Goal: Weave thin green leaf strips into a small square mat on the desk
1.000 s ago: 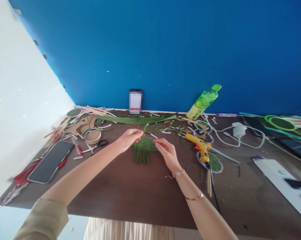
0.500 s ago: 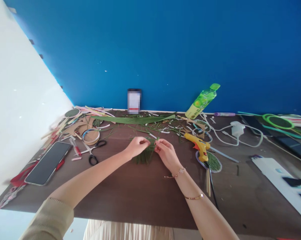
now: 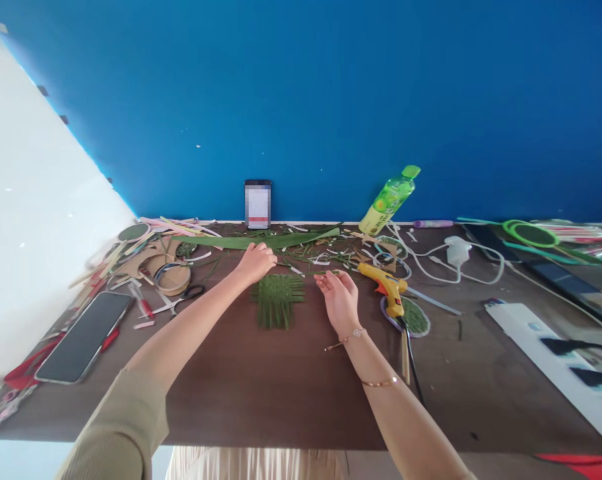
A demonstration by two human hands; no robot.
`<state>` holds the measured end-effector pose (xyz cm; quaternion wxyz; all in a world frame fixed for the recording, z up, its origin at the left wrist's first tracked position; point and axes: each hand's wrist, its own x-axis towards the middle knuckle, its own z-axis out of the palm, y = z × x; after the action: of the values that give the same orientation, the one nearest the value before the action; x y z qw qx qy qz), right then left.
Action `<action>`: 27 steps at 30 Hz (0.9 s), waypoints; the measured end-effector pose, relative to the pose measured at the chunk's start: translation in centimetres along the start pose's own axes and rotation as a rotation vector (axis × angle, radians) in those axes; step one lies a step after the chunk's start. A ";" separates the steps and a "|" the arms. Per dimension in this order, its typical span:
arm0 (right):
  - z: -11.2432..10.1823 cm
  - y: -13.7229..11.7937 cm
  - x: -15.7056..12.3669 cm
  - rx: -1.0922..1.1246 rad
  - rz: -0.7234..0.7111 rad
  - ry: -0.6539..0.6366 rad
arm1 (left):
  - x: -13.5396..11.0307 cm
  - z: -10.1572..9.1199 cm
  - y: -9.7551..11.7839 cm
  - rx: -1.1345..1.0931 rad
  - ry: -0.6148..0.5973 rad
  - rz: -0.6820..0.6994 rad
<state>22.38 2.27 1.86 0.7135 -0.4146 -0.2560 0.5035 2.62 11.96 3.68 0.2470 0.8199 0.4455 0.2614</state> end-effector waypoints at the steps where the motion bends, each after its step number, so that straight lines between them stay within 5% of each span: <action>1: 0.0 0.1 0.1 -0.007 -0.014 -0.001 | 0.0 0.1 0.0 -0.012 0.002 0.006; 7: -0.7 0.8 0.7 -0.154 -0.235 0.038 | 0.1 -1.1 0.1 -0.166 0.138 -0.052; 12: -1.1 0.9 0.3 -0.701 -0.643 0.221 | 0.0 -3.1 1.3 -0.401 0.294 -0.145; 16: -0.3 0.4 -0.7 -0.922 -0.810 0.092 | -0.9 -3.8 2.4 -0.616 0.344 -0.215; 22: 0.6 -0.1 -1.6 -0.930 -0.783 -0.169 | -2.5 -3.6 4.0 -1.094 0.282 -0.310; 27: 1.2 -0.1 -2.3 -0.695 -0.384 -0.394 | -3.2 -2.8 5.0 -1.149 0.241 -0.327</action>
<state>20.66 0.53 2.68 0.5499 -0.4710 -0.6135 0.3153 2.30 7.33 8.26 0.6346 0.4412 0.3780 0.5097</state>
